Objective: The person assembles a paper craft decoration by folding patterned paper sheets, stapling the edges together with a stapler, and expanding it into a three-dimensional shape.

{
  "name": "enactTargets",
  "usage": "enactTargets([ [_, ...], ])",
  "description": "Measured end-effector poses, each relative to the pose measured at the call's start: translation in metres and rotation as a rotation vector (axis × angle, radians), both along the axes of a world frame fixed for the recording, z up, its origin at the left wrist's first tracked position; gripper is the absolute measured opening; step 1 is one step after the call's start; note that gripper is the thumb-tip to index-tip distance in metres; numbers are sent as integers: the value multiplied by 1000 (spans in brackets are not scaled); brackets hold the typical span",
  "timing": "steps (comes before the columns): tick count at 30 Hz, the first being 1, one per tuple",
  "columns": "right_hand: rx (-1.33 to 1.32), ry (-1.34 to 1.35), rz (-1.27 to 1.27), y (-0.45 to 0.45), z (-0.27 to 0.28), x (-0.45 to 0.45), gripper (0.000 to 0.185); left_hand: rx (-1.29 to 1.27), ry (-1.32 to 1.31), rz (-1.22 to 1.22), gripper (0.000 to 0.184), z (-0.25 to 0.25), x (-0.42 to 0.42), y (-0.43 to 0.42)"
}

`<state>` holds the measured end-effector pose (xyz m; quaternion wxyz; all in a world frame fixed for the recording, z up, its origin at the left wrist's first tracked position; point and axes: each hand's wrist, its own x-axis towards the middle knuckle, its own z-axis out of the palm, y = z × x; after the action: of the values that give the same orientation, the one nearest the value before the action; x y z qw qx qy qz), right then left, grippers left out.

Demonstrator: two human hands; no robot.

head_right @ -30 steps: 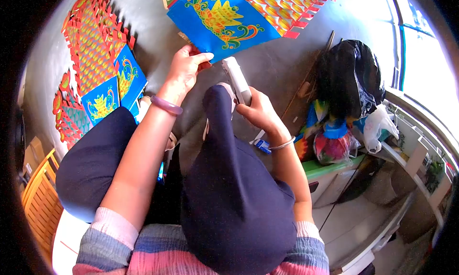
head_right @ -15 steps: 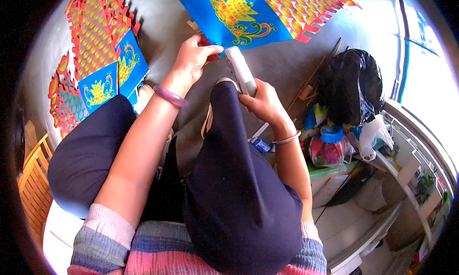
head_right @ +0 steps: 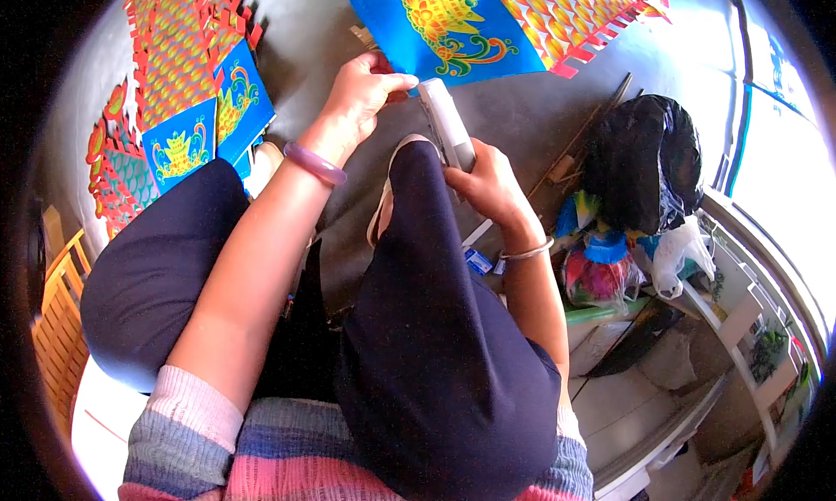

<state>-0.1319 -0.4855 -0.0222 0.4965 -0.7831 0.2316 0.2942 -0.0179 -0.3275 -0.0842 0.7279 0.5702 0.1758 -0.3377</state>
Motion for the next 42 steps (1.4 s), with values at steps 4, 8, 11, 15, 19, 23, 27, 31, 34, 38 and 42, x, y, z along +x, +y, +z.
enactTargets([
  [4,-28,-4,23,0,-1,0,32,-22,-2,17,19,0,-1,0],
  [8,-62,-7,52,2,5,3,32,2,-5,-2,19,3,0,1],
  [11,-84,1,42,4,2,2,33,6,-10,-2,20,1,-1,1],
  [15,-90,32,-18,13,-7,0,34,-7,-9,13,19,-2,0,0],
  [19,-116,-40,-18,14,-21,-7,29,35,-20,-74,17,-7,3,5],
  [23,-137,-169,1,9,-36,-23,27,558,-331,-198,53,-7,35,26],
  [27,-47,-174,52,5,-30,-45,28,70,-321,250,32,-10,68,27],
  [31,-80,-246,72,11,-32,-58,33,72,-436,334,20,-2,73,10],
  [34,-239,-412,131,7,-49,-60,42,419,-762,74,21,70,71,-7],
  [38,-561,-231,-10,3,-72,-67,58,469,-1273,-22,14,131,72,-28],
  [42,-804,-150,-137,9,-107,-82,54,352,-1235,-68,13,112,47,-32],
])
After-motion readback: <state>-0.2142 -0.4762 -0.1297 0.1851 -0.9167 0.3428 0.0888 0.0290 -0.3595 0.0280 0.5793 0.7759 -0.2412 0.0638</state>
